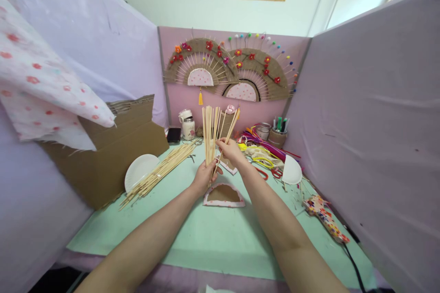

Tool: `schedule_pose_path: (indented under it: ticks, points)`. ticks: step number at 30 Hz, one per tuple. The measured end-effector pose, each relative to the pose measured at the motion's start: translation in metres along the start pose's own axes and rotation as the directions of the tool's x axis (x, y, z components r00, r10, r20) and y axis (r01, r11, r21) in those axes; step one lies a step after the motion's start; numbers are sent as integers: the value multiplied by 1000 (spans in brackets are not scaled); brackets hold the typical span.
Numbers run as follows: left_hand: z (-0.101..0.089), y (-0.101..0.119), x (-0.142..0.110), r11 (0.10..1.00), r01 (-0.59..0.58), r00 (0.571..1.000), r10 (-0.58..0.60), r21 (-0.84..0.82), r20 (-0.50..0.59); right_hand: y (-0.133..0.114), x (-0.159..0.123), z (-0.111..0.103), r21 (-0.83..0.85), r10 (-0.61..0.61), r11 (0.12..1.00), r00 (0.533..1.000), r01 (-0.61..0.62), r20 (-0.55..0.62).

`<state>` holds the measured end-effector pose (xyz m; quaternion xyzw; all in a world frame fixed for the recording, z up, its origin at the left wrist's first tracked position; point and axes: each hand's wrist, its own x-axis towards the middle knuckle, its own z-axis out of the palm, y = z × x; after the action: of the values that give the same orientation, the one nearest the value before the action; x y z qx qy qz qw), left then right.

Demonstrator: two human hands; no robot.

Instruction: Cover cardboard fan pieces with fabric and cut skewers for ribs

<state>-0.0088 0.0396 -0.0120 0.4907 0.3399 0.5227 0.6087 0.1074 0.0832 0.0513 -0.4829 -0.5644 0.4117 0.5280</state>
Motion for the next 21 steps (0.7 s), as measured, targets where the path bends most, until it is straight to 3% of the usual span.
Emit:
schedule_pose_path:
  ticks: [21]
  points:
    - [-2, -3, 2, 1000, 9, 1000, -9, -29, -2, 0, -1, -1, -85, -23, 996, 998, 18, -57]
